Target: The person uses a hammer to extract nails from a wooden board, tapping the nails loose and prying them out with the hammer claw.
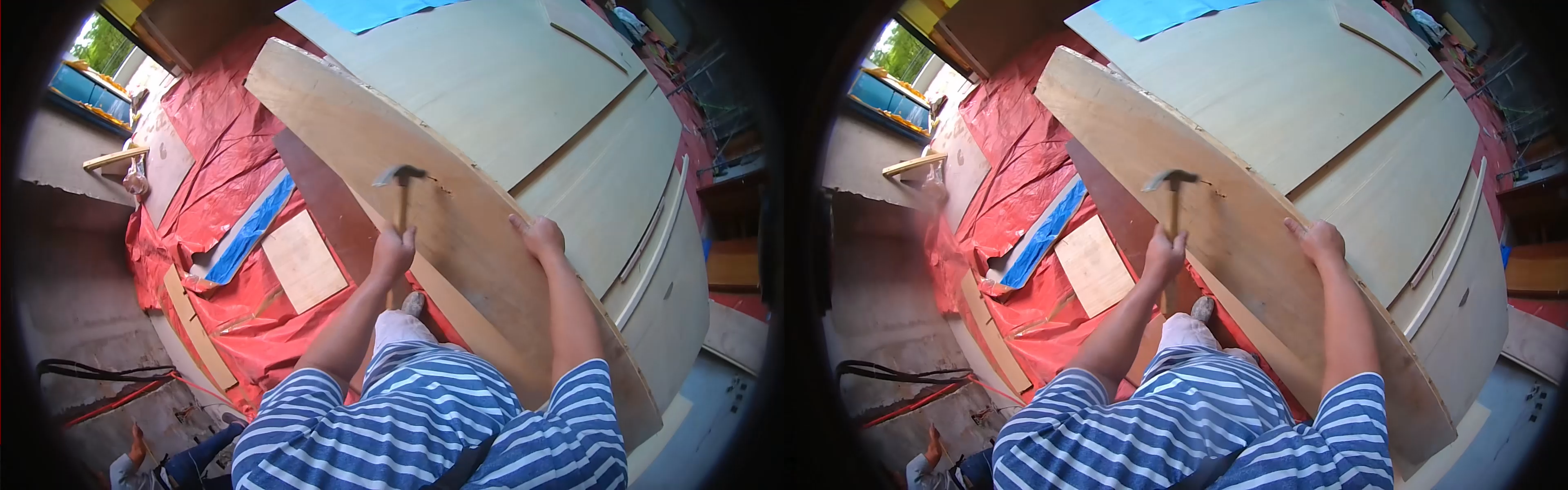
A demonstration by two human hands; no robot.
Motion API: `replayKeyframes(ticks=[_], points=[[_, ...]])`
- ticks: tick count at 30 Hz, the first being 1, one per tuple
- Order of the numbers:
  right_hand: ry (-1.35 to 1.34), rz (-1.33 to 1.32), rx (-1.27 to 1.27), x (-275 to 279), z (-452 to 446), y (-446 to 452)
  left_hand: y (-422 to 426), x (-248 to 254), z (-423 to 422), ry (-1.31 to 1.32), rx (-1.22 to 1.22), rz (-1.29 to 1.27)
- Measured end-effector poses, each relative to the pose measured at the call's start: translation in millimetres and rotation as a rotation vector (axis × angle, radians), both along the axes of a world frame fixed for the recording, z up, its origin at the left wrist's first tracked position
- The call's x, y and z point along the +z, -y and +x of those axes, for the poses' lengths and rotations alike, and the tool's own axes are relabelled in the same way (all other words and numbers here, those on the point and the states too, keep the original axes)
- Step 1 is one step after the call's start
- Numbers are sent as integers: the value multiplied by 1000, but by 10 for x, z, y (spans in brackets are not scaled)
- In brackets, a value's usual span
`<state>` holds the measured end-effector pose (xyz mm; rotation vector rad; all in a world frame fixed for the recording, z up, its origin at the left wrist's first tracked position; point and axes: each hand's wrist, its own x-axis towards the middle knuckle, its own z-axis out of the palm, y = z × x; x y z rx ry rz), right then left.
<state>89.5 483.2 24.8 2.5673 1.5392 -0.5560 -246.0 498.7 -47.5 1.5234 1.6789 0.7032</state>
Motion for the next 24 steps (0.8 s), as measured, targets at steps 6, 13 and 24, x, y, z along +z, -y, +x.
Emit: replayKeyframes(ticks=[6, 13, 24], points=[[32, 19, -5, 58, 5, 128, 232, 122, 41, 238, 123, 87], [86, 67, 7, 119, -39, 174, 243, 3, 92, 195, 113, 121], [100, 102, 33, 300, -144, 329, 347, -232, 41, 197, 56, 53]])
